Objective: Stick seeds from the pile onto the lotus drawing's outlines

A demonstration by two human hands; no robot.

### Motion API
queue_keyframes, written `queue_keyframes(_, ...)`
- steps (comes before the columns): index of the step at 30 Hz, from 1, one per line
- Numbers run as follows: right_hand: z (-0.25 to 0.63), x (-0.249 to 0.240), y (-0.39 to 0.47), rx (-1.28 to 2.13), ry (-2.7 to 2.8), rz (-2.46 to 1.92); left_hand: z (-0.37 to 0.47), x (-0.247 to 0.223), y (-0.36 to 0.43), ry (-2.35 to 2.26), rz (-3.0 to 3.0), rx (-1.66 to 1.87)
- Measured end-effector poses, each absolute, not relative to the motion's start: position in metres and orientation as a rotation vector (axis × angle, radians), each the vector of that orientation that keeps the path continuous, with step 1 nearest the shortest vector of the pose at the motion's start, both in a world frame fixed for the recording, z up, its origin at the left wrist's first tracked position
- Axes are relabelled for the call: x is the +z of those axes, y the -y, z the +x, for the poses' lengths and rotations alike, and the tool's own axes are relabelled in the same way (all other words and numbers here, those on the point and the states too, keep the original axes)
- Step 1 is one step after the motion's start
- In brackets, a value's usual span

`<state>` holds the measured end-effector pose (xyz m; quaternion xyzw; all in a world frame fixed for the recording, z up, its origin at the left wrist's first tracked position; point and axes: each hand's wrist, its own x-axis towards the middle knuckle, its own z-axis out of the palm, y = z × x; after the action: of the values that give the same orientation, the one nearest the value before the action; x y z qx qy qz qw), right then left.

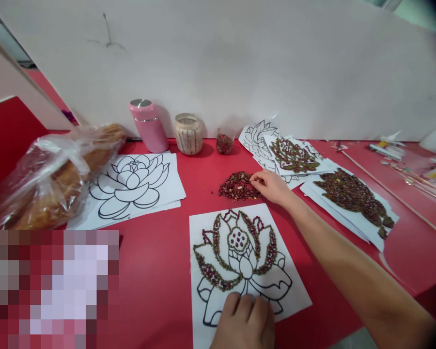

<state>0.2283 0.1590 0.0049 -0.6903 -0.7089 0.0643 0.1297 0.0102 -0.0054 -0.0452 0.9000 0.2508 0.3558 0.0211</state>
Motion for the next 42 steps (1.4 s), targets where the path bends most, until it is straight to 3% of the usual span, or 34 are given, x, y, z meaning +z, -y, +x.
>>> queue_keyframes(9,0.208,0.009,-0.136,0.273,2.158,-1.856,0.01,-0.056,0.008,-0.782,2.77,1.127)
queue_keyframes(17,0.192,0.002,-0.133,0.176,2.125,-1.979,0.011,-0.049,0.008,-0.819,2.72,1.134)
queue_keyframes(27,0.189,0.001,-0.118,0.176,2.036,-1.929,0.002,-0.042,0.008,-0.66,2.829,0.798)
queue_keyframes(42,0.2,-0.007,-0.048,0.829,1.633,-1.549,0.009,-0.026,0.018,-0.743,2.934,0.822)
